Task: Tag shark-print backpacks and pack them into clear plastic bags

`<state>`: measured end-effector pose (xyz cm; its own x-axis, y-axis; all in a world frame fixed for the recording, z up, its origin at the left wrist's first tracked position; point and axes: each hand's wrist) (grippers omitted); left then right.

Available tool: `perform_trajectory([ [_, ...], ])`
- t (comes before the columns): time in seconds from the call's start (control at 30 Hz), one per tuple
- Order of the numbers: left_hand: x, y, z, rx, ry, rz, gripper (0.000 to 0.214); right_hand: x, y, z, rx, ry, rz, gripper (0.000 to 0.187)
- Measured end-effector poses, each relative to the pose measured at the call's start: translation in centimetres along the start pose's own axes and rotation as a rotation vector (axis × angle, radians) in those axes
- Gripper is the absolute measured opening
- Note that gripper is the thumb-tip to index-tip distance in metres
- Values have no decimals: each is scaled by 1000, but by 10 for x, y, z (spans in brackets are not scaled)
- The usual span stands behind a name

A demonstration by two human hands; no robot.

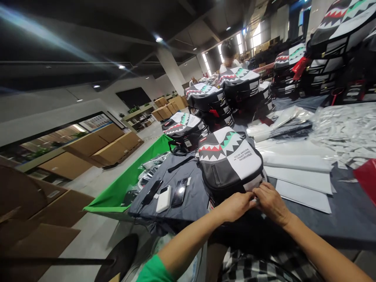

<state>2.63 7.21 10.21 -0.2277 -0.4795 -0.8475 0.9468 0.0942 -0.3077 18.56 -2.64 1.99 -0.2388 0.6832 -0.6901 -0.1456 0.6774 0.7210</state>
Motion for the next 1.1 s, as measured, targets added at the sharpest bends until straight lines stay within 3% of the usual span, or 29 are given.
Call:
perform_trajectory([
  [0.07, -6, 12, 2, -13, -5, -140, 30, -5, -4, -4, 7, 10, -32, 9],
  [0.13, -4, 14, -1, 13, -32, -177, 28, -21, -16, -9, 42, 10, -110, 30],
  [0.2, 4, 9, -6, 4, -69, -161, 31, -51, -37, -10, 151, 18, -174, 44],
  [0.23, 8, 7, -8, -13, -79, -142, 32, -72, -52, -7, 239, 13, -163, 42],
  [0.33, 21, 4, -13, -71, -31, -100, 27, -148, -104, 15, 679, -112, 22, 25],
  [0.4, 26, 7, -13, -106, 43, -93, 20, -199, -137, 36, 1118, -295, 121, 48],
  [0.43, 28, 9, -12, -116, 78, -90, 19, -220, -151, 47, 1279, -325, 81, 60],
  [0.5, 30, 11, -10, -128, 133, -86, 17, -248, -170, 65, 1428, -283, 40, 67],
  [0.57, 31, 12, -8, -132, 169, -80, 17, -254, -180, 77, 1478, -156, 59, 66],
  [0.7, 33, 11, -6, -150, 201, -60, 17, -241, -184, 85, 1586, 49, 275, 57],
  [0.9, 35, 13, -5, -196, 211, -21, 14, -244, -185, 59, 1558, -83, 364, 26],
  [1.0, 36, 13, -8, -199, 165, -7, 13, -235, -187, 33, 1576, 234, 706, 20],
  [1.07, 34, 11, -10, -182, 105, 7, 14, -214, -184, 19, 1551, 589, 955, 30],
  [1.1, 33, 10, -10, -171, 68, 13, 15, -198, -179, 13, 1522, 747, 1013, 37],
])
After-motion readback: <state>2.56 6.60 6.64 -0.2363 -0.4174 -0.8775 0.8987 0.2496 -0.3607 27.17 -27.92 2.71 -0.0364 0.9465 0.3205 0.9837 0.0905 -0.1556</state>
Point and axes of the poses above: each hand's wrist, its own y-axis towards the middle knuckle, its own x-axis out of the palm, z = x × y, and after that the axes turned 9 degrees about -z, right-handed
